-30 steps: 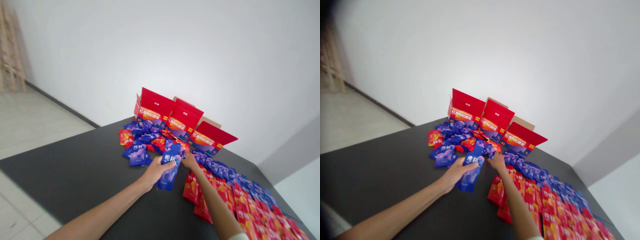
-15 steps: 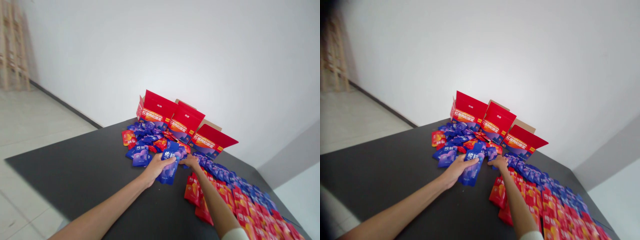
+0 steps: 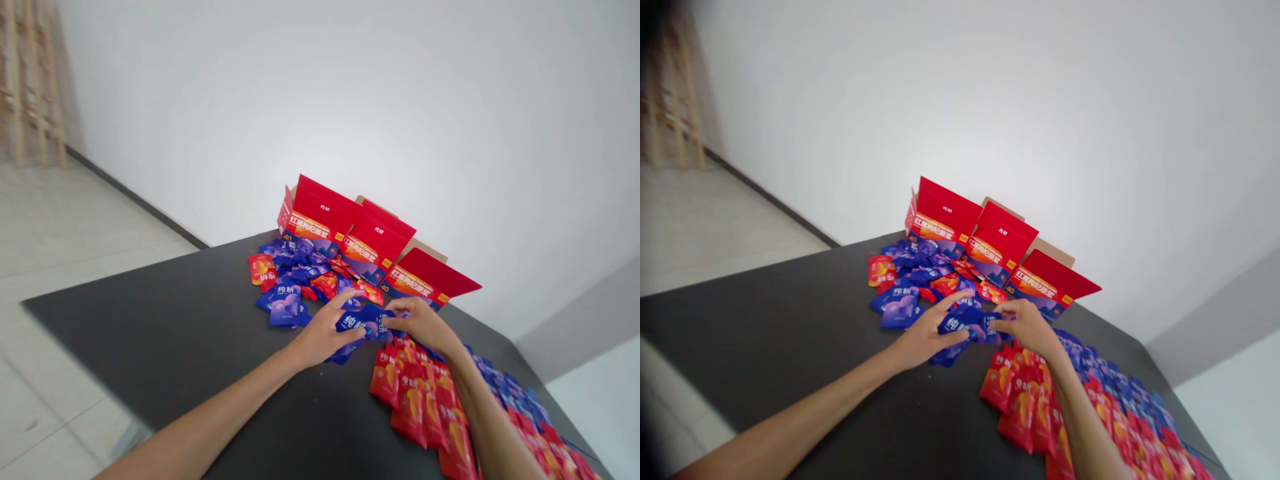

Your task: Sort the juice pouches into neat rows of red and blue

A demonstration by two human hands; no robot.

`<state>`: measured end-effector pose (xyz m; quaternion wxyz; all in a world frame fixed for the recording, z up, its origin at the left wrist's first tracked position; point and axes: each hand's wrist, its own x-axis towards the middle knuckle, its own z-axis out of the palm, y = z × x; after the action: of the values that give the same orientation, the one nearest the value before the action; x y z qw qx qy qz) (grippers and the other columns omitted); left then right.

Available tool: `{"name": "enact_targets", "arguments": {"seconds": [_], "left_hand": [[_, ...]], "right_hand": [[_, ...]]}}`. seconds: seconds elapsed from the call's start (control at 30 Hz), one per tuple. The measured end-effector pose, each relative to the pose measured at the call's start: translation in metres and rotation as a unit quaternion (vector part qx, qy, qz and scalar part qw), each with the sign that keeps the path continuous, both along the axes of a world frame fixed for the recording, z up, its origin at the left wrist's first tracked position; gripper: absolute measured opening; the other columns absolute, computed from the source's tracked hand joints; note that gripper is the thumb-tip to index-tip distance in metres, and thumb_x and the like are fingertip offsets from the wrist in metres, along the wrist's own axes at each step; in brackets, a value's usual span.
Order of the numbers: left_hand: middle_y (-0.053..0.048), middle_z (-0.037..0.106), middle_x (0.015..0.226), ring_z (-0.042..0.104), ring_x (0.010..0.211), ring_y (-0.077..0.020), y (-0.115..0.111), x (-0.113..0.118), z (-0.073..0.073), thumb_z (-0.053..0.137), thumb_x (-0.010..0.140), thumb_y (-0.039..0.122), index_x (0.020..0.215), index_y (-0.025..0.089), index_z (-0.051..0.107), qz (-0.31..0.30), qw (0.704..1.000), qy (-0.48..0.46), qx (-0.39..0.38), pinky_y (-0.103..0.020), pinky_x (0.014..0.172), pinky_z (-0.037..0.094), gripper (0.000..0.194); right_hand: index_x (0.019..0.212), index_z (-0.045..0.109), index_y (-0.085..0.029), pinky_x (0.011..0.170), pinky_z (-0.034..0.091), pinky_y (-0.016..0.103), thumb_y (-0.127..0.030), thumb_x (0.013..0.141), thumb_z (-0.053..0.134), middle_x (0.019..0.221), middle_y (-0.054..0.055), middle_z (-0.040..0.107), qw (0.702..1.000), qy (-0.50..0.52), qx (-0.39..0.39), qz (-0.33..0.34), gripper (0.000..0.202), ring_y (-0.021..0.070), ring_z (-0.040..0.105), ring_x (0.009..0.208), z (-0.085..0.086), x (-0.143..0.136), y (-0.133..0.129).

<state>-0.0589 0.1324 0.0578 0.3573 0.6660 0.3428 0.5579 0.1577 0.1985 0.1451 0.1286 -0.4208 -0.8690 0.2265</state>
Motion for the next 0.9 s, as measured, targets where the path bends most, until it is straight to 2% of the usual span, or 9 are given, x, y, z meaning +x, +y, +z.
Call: {"name": "enact_targets", "arguments": {"seconds": [0.07,0.13,0.27,0.33,0.5,0.6,0.7,0.8,0.9], "left_hand": [[-0.007,0.07,0.113,0.065,0.099,-0.0244,-0.004,0.002,0.0,0.068,0.082,0.03,0.118,0.018,0.066,-0.028,0.998,0.053,0.006,-0.03,0.086,0.047,0.037],[-0.003,0.072,0.087,0.065,0.079,-0.0211,-0.005,0.005,-0.001,0.066,0.083,0.031,0.102,0.016,0.072,-0.05,0.995,0.081,-0.01,-0.027,0.073,0.048,0.024],[0.001,0.067,0.07,0.057,0.065,-0.0159,-0.001,0.008,-0.006,0.069,0.079,0.033,0.081,0.013,0.072,-0.024,0.998,-0.016,-0.054,-0.023,0.061,0.043,0.019],[0.002,0.063,0.065,0.055,0.062,-0.0147,0.001,0.009,-0.008,0.069,0.08,0.034,0.073,0.014,0.069,0.001,0.996,-0.061,-0.066,-0.022,0.059,0.043,0.021],[0.0,0.069,0.072,0.059,0.065,-0.016,-0.001,0.014,-0.008,0.069,0.081,0.037,0.079,0.014,0.069,-0.002,0.989,-0.115,-0.088,-0.024,0.061,0.047,0.023],[-0.002,0.074,0.079,0.065,0.07,-0.0186,-0.003,0.016,-0.008,0.075,0.076,0.037,0.087,0.014,0.072,-0.052,0.97,-0.194,-0.139,-0.027,0.066,0.051,0.026],[-0.004,0.076,0.082,0.067,0.072,-0.0196,-0.004,0.017,-0.008,0.08,0.071,0.037,0.092,0.013,0.074,-0.054,0.953,-0.24,-0.177,-0.028,0.068,0.052,0.032],[-0.003,0.076,0.078,0.066,0.07,-0.0187,-0.006,0.02,-0.008,0.081,0.069,0.036,0.089,0.013,0.075,-0.053,0.951,-0.239,-0.191,-0.027,0.068,0.051,0.031],[-0.002,0.075,0.078,0.065,0.07,-0.0179,-0.008,0.022,-0.006,0.08,0.07,0.035,0.086,0.014,0.076,-0.076,0.955,-0.215,-0.189,-0.026,0.068,0.05,0.027]], "right_hand": [[0.077,0.071,-0.018,0.064,0.039,0.024,-0.038,0.079,0.069,0.071,-0.001,0.064,0.998,0.016,-0.004,0.059,0.02,0.0139,0.055,0.068,0.008,-0.007,-0.017],[0.076,0.069,-0.017,0.064,0.04,0.024,-0.039,0.08,0.069,0.073,0.0,0.064,0.996,0.046,-0.022,0.072,0.023,0.0133,0.054,0.067,0.006,-0.013,-0.027],[0.086,0.064,-0.018,0.061,0.039,0.023,-0.043,0.083,0.068,0.072,-0.003,0.058,0.974,0.208,-0.092,0.013,0.025,0.0109,0.049,0.063,-0.02,-0.014,-0.029],[0.08,0.059,-0.019,0.058,0.036,0.022,-0.044,0.083,0.068,0.067,-0.005,0.052,0.958,0.266,-0.106,-0.012,0.027,0.0097,0.044,0.06,-0.035,-0.01,-0.028],[0.068,0.05,-0.019,0.057,0.033,0.022,-0.045,0.089,0.061,0.062,-0.005,0.044,0.943,0.319,-0.083,-0.04,0.035,0.0092,0.038,0.058,-0.059,-0.007,-0.031],[0.069,0.052,-0.02,0.059,0.036,0.022,-0.046,0.09,0.059,0.064,-0.004,0.047,0.919,0.379,-0.093,-0.052,0.034,0.0101,0.041,0.059,-0.066,-0.014,-0.035],[0.082,0.06,-0.022,0.064,0.043,0.024,-0.045,0.09,0.06,0.072,-0.002,0.057,0.892,0.432,-0.129,-0.044,0.024,0.0122,0.05,0.065,-0.072,-0.022,-0.041],[0.093,0.066,-0.023,0.073,0.048,0.028,-0.04,0.088,0.064,0.083,0.0,0.066,0.88,0.452,-0.138,-0.035,0.018,0.0153,0.059,0.075,-0.075,-0.026,-0.048],[0.089,0.068,-0.022,0.072,0.049,0.029,-0.039,0.086,0.066,0.083,0.0,0.069,0.866,0.475,-0.142,-0.061,0.017,0.0165,0.062,0.075,-0.077,-0.025,-0.05]]}}
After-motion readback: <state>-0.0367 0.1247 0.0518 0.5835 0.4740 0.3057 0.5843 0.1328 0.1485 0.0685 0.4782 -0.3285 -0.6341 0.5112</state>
